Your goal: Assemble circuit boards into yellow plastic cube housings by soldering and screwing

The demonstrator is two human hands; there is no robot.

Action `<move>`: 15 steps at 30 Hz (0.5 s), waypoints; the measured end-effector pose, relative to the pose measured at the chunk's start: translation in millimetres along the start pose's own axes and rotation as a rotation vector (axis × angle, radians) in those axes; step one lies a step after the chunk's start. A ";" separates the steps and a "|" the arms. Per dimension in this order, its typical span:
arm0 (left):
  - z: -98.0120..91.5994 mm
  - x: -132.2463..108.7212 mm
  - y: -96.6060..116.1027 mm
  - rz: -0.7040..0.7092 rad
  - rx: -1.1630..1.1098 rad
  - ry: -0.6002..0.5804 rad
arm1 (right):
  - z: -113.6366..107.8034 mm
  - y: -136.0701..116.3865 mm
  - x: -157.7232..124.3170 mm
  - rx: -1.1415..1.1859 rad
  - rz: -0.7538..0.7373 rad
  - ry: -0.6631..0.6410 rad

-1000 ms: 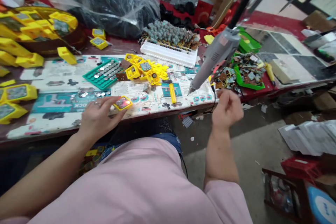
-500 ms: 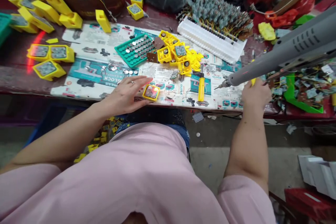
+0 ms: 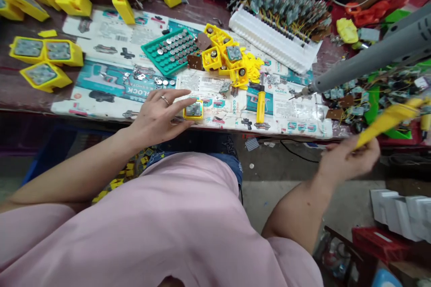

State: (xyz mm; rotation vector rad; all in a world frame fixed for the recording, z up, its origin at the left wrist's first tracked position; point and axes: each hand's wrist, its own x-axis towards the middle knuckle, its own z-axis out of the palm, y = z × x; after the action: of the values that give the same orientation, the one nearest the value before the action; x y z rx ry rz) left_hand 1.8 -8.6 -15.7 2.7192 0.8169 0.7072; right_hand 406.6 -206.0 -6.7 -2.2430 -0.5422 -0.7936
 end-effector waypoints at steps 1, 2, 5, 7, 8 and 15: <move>-0.7 -1.4 1.5 0.014 -0.036 0.047 | -12.5 -4.3 -5.8 0.082 -0.005 0.074; -1.6 -2.6 3.3 0.035 -0.079 0.091 | -25.7 -11.3 -13.3 0.255 -0.044 0.217; -5.1 -2.4 10.4 0.091 -0.223 0.185 | -64.0 -47.2 -42.0 0.534 -0.238 0.311; -8.6 3.8 17.5 0.066 -0.321 0.195 | -81.4 -78.6 -61.2 0.465 -0.350 0.175; -10.8 9.2 22.2 0.036 -0.378 0.182 | -85.8 -94.8 -69.6 0.373 -0.425 0.091; -32.9 70.2 70.8 -0.261 -0.851 0.011 | -60.6 -187.3 -98.0 0.416 -0.825 -0.279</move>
State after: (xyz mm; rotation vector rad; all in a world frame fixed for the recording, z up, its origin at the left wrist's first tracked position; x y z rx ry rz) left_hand 69.1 -25.0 63.1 1.8166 0.6485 0.7774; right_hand 205.4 -137.6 49.8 -1.7124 -1.6612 -0.6529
